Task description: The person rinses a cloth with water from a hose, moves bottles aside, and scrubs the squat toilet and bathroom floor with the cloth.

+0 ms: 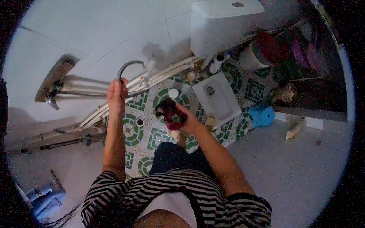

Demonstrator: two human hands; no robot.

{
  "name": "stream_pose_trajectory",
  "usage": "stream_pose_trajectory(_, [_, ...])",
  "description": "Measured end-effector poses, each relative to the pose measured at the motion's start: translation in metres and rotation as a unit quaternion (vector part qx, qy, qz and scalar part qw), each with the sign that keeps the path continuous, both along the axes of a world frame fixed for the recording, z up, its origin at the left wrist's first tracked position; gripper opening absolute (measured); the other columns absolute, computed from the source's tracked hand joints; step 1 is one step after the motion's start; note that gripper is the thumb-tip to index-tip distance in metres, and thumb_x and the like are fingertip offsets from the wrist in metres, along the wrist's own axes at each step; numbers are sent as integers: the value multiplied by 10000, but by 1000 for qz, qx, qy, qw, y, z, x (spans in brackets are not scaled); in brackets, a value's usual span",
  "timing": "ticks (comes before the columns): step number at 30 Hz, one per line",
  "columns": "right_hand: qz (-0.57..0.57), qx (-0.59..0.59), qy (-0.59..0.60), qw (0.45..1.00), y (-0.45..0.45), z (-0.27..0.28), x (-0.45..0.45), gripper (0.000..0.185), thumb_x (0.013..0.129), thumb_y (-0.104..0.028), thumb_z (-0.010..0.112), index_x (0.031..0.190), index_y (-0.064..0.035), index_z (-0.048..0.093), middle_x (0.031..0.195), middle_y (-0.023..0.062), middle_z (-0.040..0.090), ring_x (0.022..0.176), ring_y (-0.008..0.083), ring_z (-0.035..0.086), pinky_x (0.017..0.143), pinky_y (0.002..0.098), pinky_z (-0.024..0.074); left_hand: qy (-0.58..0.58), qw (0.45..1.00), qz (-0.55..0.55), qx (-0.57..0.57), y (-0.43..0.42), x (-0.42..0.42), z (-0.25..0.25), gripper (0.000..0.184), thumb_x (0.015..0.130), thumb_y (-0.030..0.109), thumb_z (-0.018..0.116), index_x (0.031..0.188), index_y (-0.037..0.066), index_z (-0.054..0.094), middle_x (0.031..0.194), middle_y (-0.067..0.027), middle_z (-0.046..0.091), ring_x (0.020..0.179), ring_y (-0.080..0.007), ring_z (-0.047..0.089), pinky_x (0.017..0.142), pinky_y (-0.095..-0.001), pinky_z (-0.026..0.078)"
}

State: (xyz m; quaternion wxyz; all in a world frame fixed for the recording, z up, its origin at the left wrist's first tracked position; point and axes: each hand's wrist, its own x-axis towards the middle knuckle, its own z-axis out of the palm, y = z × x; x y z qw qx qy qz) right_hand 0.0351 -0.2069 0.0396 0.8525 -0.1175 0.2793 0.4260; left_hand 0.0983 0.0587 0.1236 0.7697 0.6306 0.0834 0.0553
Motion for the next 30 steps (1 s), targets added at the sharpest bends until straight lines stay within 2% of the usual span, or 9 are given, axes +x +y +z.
stream_pose_trajectory(8, [3,-49,-129,990,42,46,46,697,826,-647,438,1199,-66,535,1111,140,587,978,305,572,829,482,474,-103,901,-377,188,-22,-71,36,236,897,273,544,957,49,587,765,-111,577,709,-254,562,638,-349,443])
stream_pose_trajectory(10, [34,37,-199,979,38,43,50,640,840,-606,454,1171,-67,546,1080,120,593,937,285,571,796,478,479,-27,784,-530,321,-23,-91,21,284,890,232,577,1118,63,575,967,-96,628,803,-225,596,728,-342,489])
stream_pose_trajectory(13, [8,-60,-118,991,4,-45,54,452,906,-431,445,1154,-69,553,1048,96,596,849,260,577,684,462,493,-47,808,-507,294,-12,-119,-28,318,879,180,580,1178,76,540,1065,-122,597,968,-262,570,860,-336,454])
stream_pose_trajectory(17, [-88,-247,-28,965,-7,-59,43,427,928,-400,416,1192,-83,524,1070,94,589,863,258,568,699,469,490,125,944,58,299,81,-109,-24,347,868,136,569,1187,38,474,1097,-125,551,1018,-230,526,888,-340,424])
stream_pose_trajectory(18, [-80,-301,-23,950,-9,-45,35,431,932,-400,411,1204,-83,514,1085,92,585,882,258,563,731,465,486,108,924,219,293,111,-99,-13,358,859,154,578,1168,18,461,1088,-164,531,1002,-263,534,856,-359,438])
stream_pose_trajectory(20, [-93,-342,-32,935,-18,-35,24,442,942,-413,384,1210,-80,496,1064,83,585,877,259,558,751,444,488,-50,712,475,515,165,-80,8,432,842,190,614,1177,-27,448,1093,-193,529,991,-338,520,886,-408,404])
stream_pose_trajectory(23, [-115,-372,14,921,-42,-45,14,486,938,-419,391,1279,-79,453,1227,98,511,1038,280,521,856,462,455,-29,617,444,649,217,-60,40,371,859,212,595,1123,-23,481,1052,-205,552,992,-344,529,842,-423,415])
stream_pose_trajectory(26, [-84,-341,-39,936,-74,-65,12,473,939,-401,408,1267,-63,459,1198,99,530,1005,273,541,830,431,473,58,673,398,620,236,-41,37,271,898,228,545,1016,-13,504,915,-168,593,813,-290,580,707,-388,460])
stream_pose_trajectory(30, [-147,-354,-29,923,-64,-27,7,431,939,-420,404,1104,-44,534,852,113,592,632,260,551,506,417,468,-21,903,343,259,220,-26,32,301,961,305,430,884,22,504,660,-56,534,518,-117,474,463,-260,398])
